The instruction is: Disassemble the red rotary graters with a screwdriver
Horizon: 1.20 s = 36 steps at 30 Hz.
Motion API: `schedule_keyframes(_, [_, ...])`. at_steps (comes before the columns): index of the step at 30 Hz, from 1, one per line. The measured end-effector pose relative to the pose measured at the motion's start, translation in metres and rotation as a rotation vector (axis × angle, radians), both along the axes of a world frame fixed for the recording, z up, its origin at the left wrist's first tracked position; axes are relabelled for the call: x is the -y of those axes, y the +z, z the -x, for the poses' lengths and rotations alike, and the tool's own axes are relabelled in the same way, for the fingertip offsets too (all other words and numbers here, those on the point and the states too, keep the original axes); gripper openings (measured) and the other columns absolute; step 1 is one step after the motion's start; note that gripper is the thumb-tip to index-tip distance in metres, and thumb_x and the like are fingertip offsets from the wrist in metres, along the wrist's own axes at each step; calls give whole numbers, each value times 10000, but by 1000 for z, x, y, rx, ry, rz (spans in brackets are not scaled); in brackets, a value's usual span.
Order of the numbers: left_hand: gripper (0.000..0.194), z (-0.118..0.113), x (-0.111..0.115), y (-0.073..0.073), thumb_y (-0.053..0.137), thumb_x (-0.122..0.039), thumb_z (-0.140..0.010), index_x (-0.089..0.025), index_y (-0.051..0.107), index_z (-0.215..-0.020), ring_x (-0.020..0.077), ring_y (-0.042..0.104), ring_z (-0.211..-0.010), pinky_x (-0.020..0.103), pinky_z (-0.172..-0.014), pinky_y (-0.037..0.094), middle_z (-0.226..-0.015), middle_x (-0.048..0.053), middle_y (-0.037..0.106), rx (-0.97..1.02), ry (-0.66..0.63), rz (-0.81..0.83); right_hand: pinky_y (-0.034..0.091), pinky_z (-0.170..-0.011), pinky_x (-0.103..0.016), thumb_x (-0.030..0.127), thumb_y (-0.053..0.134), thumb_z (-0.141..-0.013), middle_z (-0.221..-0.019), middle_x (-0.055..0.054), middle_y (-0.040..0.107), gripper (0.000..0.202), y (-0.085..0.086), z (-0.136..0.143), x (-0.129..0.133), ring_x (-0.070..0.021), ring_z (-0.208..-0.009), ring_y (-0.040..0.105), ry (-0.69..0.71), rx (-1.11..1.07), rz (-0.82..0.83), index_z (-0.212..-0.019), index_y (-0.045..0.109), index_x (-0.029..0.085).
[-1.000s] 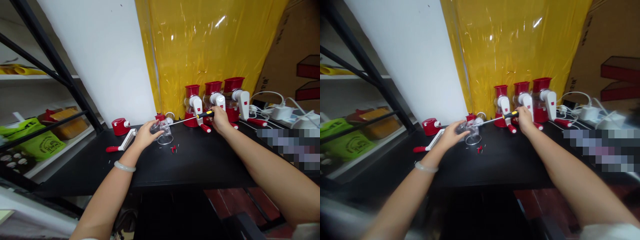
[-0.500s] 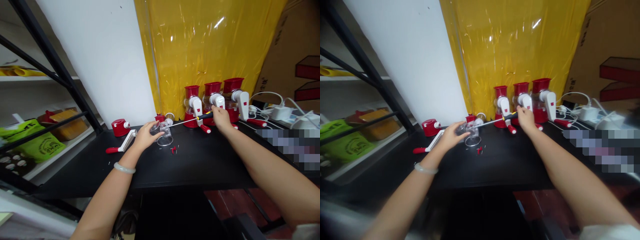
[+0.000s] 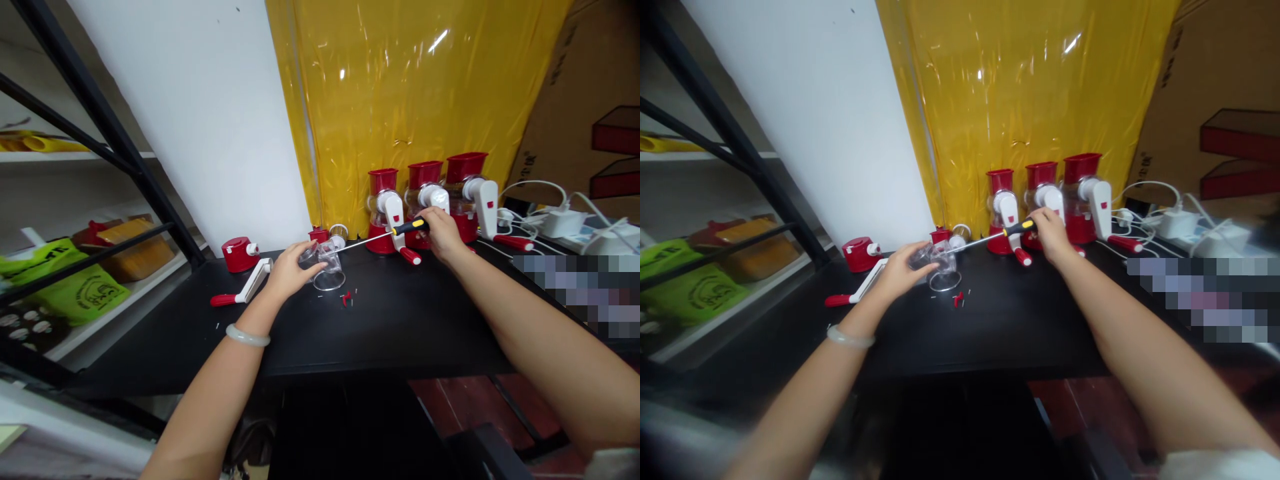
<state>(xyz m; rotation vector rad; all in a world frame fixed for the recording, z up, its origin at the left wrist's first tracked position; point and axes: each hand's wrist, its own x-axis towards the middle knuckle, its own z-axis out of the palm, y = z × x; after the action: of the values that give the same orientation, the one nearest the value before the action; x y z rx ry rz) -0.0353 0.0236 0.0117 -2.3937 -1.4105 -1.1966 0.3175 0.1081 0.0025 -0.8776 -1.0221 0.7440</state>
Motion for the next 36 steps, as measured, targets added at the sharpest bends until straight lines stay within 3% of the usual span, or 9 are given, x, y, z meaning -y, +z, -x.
schedule_keyframes(7, [545,0,0,0,741,-485,-790,-222,630,-1254,251,622,-1185,436,-1056,466,-1267,101,670,10,-12,-1,410,-405,-230,259,552,-692,-651,15,541,51,7,5,13,-123,-521,514,208,-161,-54,-672,580,222])
schedule_keyframes(11, [539,0,0,1,740,-483,-791,-219,633,-1248,258,622,-1189,447,-1054,468,-1267,106,669,13,-18,7,385,-387,-248,487,555,-815,-575,16,516,297,5,4,10,-126,-444,474,144,-115,-22,-675,555,226])
schedule_keyframes(14, [538,0,0,1,746,-476,-788,-221,634,-1249,259,623,-1187,449,-1051,471,-1266,108,671,15,-21,5,341,-369,-252,589,586,-822,-483,45,435,391,2,1,3,-110,-368,381,23,-24,55,-674,546,230])
schedule_keyframes(17, [538,0,0,1,750,-476,-784,-230,635,-1249,261,623,-1187,452,-1051,472,-1266,107,671,15,-11,5,346,-381,-245,428,671,-786,-479,63,418,260,1,1,1,-95,-370,342,43,-5,50,-674,543,232])
schedule_keyframes(20, [548,1,-1,0,745,-486,-786,-226,631,-1254,262,616,-1199,452,-1059,465,-1277,108,664,15,-21,8,414,-425,-244,254,626,-712,-581,40,500,82,4,4,8,-106,-449,437,182,-163,14,-688,552,226])
schedule_keyframes(25, [556,0,0,1,743,-488,-786,-220,630,-1260,257,617,-1195,440,-1060,465,-1276,108,664,12,-12,7,484,-483,-277,268,584,-687,-701,4,578,51,9,5,19,-149,-584,563,336,-255,6,-713,584,224])
schedule_keyframes(31, [544,-1,0,1,747,-479,-786,-215,638,-1248,260,625,-1180,442,-1048,473,-1261,109,672,21,-25,9,318,-337,-245,601,598,-812,-468,33,454,400,-2,-3,0,-117,-368,407,84,-14,20,-677,577,225])
schedule_keyframes(33, [553,0,0,1,748,-487,-783,-212,637,-1250,256,626,-1178,435,-1050,473,-1261,107,673,23,-20,4,277,-322,-238,586,676,-773,-423,58,395,386,-6,-4,-6,-103,-340,358,41,67,31,-668,574,230])
schedule_keyframes(36, [555,0,0,1,747,-487,-783,-212,636,-1252,250,624,-1183,422,-1054,473,-1266,102,671,20,-23,10,352,-355,-238,448,739,-743,-471,60,437,286,-5,-1,-6,-94,-371,383,99,-25,33,-675,565,231])
